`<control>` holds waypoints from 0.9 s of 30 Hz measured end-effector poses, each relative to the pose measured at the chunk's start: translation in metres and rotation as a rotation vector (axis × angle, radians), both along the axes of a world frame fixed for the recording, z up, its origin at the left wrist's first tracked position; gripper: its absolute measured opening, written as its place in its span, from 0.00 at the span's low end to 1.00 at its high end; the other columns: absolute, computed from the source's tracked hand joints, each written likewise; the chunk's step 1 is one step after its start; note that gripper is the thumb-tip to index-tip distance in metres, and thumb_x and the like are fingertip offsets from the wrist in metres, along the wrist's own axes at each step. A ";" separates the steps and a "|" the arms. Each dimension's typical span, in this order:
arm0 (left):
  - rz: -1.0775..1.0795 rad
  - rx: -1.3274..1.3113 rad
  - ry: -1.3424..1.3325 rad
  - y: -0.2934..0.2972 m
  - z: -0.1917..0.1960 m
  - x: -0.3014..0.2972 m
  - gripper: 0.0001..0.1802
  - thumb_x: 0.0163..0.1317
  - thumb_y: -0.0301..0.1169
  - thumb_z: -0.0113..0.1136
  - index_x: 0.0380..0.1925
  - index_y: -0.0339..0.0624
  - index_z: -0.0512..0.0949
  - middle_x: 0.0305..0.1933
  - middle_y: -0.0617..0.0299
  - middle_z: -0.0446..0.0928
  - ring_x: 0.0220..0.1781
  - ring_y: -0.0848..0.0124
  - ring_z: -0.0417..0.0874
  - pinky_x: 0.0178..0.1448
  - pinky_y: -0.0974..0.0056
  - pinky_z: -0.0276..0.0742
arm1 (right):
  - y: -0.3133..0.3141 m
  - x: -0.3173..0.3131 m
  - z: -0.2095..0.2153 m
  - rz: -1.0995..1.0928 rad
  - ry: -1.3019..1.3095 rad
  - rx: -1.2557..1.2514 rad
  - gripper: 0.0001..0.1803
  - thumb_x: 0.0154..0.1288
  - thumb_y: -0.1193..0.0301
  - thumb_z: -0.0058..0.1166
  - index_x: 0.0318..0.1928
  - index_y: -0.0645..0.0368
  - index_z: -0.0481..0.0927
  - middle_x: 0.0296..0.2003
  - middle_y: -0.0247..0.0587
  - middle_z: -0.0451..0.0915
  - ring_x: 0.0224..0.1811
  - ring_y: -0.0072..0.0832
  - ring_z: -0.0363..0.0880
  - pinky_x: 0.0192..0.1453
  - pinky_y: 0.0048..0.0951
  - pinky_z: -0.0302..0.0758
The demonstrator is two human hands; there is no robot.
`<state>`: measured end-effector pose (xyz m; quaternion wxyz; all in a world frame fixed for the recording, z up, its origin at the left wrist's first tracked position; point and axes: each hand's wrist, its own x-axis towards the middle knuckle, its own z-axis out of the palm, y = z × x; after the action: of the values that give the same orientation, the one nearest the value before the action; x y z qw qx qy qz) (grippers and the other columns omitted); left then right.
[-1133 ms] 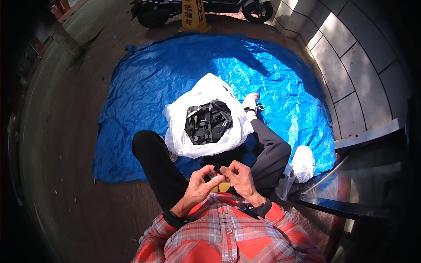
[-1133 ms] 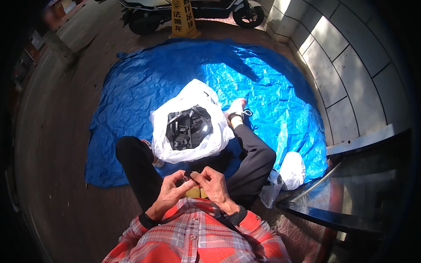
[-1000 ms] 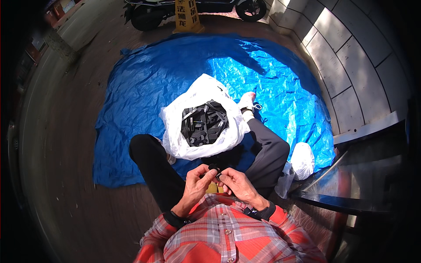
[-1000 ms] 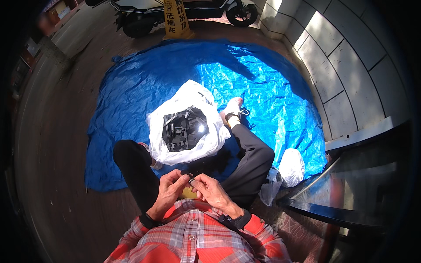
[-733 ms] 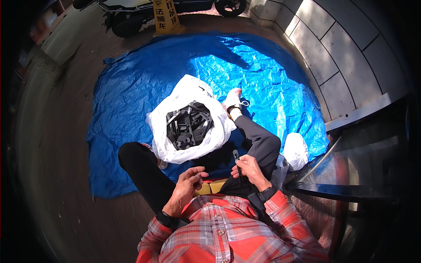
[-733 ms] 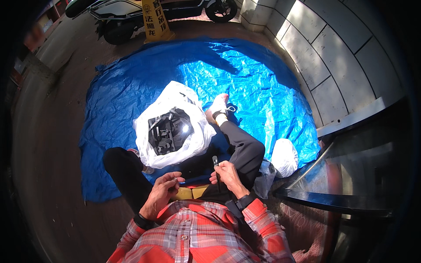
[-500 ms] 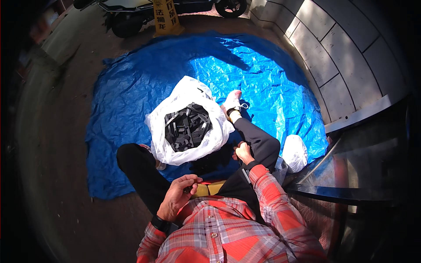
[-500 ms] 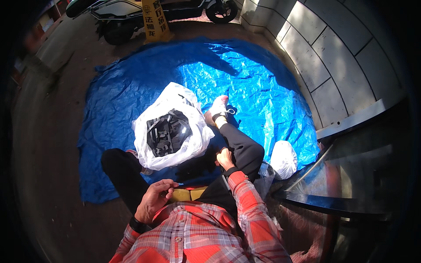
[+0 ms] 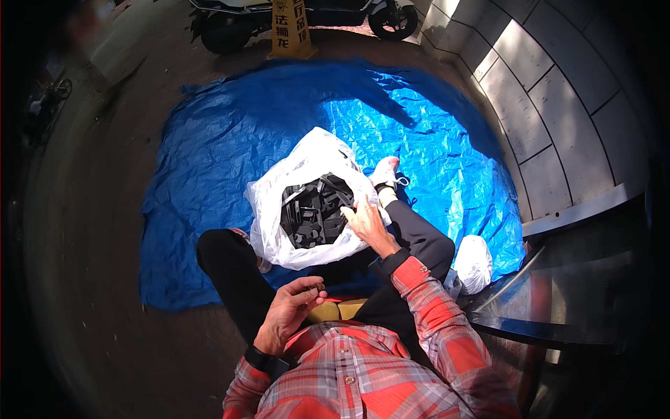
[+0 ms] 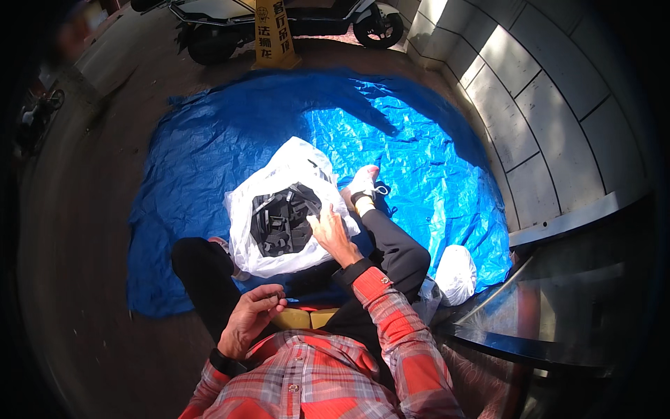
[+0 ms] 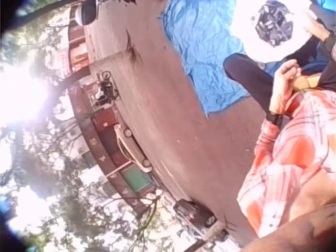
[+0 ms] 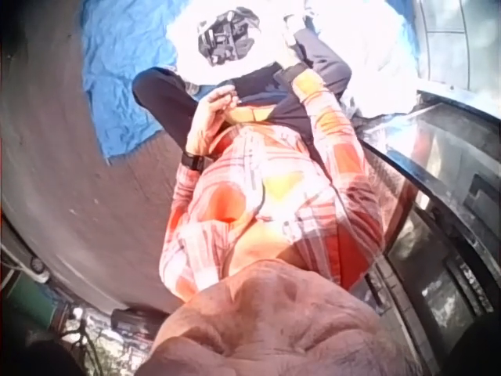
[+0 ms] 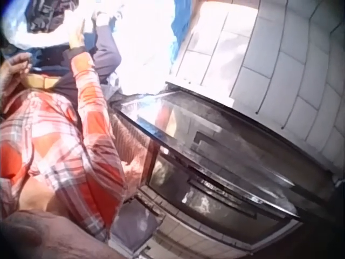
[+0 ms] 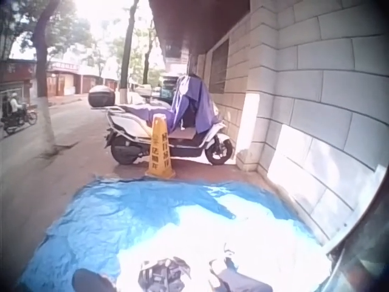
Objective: Assembling small black plastic buckles or strap connectors while sitting on a tarp outdoors.
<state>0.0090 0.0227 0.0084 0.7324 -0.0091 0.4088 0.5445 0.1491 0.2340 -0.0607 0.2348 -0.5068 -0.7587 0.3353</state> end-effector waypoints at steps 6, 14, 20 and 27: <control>0.078 -0.019 0.032 -0.001 0.009 -0.013 0.11 0.56 0.19 0.54 0.41 0.31 0.74 0.37 0.53 0.75 0.37 0.69 0.79 0.39 0.73 0.78 | 0.001 0.014 -0.033 -0.181 0.323 -0.275 0.24 0.46 0.76 0.58 0.42 0.65 0.62 0.15 0.35 0.69 0.13 0.22 0.71 0.15 0.23 0.68; 0.090 0.137 -0.102 -0.001 0.000 -0.012 0.11 0.56 0.21 0.56 0.41 0.31 0.74 0.40 0.53 0.76 0.40 0.69 0.79 0.48 0.70 0.77 | -0.078 0.033 0.080 0.106 0.618 -0.807 0.30 0.56 0.83 0.50 0.60 0.60 0.60 0.30 0.38 0.68 0.24 0.23 0.75 0.23 0.21 0.75; 0.081 0.189 -0.015 0.005 0.016 -0.011 0.13 0.55 0.20 0.57 0.41 0.30 0.74 0.39 0.52 0.76 0.37 0.70 0.79 0.43 0.72 0.77 | -0.106 0.044 0.090 0.230 0.616 -0.840 0.21 0.60 0.81 0.48 0.55 0.64 0.66 0.33 0.35 0.65 0.27 0.20 0.74 0.26 0.19 0.76; 0.019 0.232 0.129 0.005 0.025 -0.005 0.15 0.55 0.24 0.60 0.43 0.31 0.74 0.31 0.62 0.74 0.22 0.82 0.66 0.21 0.78 0.56 | -0.121 0.056 0.112 0.339 0.561 -1.026 0.15 0.63 0.76 0.48 0.50 0.64 0.70 0.27 0.30 0.72 0.21 0.10 0.67 0.19 0.11 0.61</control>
<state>0.0039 0.0274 0.0330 0.6957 0.1067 0.3892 0.5943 0.2053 0.1127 0.0518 0.0948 -0.3197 -0.4794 0.8118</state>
